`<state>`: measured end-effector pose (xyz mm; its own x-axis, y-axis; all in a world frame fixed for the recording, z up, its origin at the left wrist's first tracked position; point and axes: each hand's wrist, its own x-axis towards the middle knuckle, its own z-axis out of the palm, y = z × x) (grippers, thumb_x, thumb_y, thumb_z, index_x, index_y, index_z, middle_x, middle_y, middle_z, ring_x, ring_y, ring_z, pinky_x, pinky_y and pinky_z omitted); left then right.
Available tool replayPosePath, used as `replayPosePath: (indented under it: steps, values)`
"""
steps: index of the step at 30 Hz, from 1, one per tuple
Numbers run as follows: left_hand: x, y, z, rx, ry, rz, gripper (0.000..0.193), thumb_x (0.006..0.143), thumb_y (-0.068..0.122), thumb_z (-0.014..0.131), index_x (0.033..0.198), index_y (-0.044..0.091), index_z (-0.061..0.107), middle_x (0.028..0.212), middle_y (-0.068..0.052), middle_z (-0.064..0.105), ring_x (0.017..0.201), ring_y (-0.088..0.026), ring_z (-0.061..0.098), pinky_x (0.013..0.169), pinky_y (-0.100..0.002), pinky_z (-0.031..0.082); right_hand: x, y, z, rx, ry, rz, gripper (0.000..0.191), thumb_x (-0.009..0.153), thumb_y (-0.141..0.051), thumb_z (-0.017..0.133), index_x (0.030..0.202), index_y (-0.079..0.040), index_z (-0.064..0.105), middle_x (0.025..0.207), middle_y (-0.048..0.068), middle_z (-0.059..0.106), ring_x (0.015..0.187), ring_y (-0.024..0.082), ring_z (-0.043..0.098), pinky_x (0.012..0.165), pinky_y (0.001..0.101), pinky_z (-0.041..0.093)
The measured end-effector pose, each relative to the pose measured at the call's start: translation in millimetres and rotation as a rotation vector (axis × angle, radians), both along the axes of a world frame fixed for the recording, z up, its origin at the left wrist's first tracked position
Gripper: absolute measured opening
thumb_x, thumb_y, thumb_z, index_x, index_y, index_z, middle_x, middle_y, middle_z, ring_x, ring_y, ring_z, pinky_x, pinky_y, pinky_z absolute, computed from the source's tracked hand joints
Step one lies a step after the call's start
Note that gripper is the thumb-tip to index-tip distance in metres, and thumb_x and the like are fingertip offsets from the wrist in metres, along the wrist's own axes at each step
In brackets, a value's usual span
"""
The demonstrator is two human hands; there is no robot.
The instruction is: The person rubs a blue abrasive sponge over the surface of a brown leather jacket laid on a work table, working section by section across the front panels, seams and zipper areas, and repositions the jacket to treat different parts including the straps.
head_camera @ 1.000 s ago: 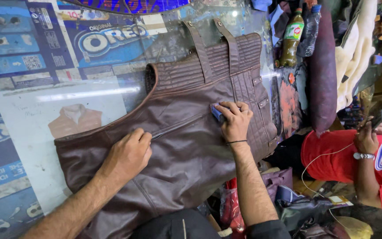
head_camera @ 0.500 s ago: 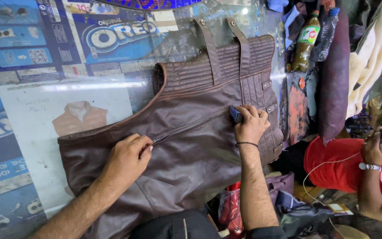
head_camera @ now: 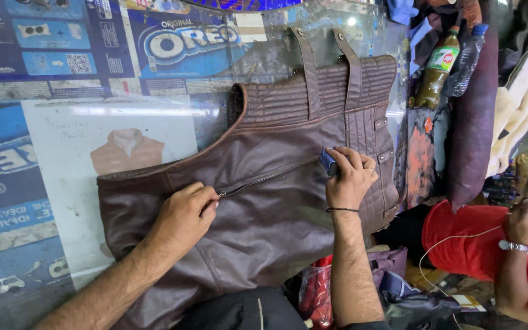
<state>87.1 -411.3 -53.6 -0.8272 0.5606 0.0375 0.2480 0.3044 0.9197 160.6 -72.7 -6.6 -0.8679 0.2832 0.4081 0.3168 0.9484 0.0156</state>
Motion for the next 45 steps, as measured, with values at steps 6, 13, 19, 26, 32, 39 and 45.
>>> replayPosePath:
  steps: [6,13,19,26,32,39,45]
  values:
    - [1,0,5,0.011,-0.008,-0.004,0.008,0.085,0.008,0.070,0.090,0.004,0.066,0.087,-0.013,0.067,0.080,-0.036,0.068,0.069,-0.045,0.055,-3,9,5,0.159,-0.118,0.268,0.044,0.078,0.000,0.067,0.111,-0.026,0.080,0.117,-0.010,0.072,0.115,0.024,0.058,0.101,0.0445,0.037]
    - [1,0,9,0.016,-0.067,-0.001,0.008,0.085,0.008,0.069,0.091,0.003,0.068,0.087,-0.012,0.068,0.078,-0.032,0.070,0.069,-0.042,0.057,1,-19,6,0.019,-0.076,0.301,0.050,0.076,0.003,0.062,0.112,-0.026,0.080,0.118,-0.008,0.072,0.114,0.025,0.058,0.102,0.0416,0.038]
    - [3,-5,6,0.060,0.005,-0.055,0.009,0.086,0.006,0.069,0.094,0.002,0.068,0.086,-0.013,0.066,0.079,-0.035,0.068,0.069,-0.044,0.056,-3,-68,9,-0.004,-0.120,0.145,0.041,0.078,-0.002,0.068,0.108,-0.027,0.081,0.114,-0.009,0.072,0.112,0.024,0.057,0.097,0.0419,0.036]
    - [6,-8,4,-0.066,0.152,-0.133,0.007,0.084,0.004,0.067,0.091,0.004,0.066,0.083,-0.012,0.061,0.081,-0.033,0.068,0.069,-0.046,0.056,-9,-123,20,0.010,-0.166,0.233,0.038,0.078,-0.006,0.070,0.107,-0.028,0.079,0.115,-0.010,0.072,0.112,0.023,0.058,0.098,0.0446,0.033]
    - [9,-10,2,-0.064,0.266,-0.109,0.010,0.083,0.002,0.062,0.091,0.005,0.067,0.085,-0.012,0.061,0.086,-0.032,0.067,0.071,-0.046,0.056,-12,-157,22,0.010,-0.206,0.402,0.043,0.078,-0.009,0.068,0.116,-0.028,0.078,0.118,-0.008,0.070,0.113,0.023,0.056,0.099,0.0454,0.034]
    - [14,-22,15,-0.159,0.304,-0.187,0.007,0.083,0.002,0.061,0.089,0.002,0.065,0.095,-0.014,0.061,0.096,-0.033,0.063,0.079,-0.044,0.055,-17,-177,27,0.057,-0.226,0.528,0.038,0.082,-0.011,0.069,0.115,-0.029,0.077,0.119,-0.011,0.069,0.116,0.020,0.056,0.100,0.0473,0.033]
    - [22,-33,26,-0.120,0.305,-0.164,0.015,0.082,-0.001,0.061,0.096,-0.001,0.065,0.100,-0.016,0.059,0.100,-0.033,0.063,0.083,-0.042,0.055,-22,-179,22,-0.001,-0.250,0.433,0.050,0.073,-0.005,0.067,0.116,-0.028,0.078,0.122,-0.009,0.069,0.116,0.022,0.056,0.100,0.0467,0.033]
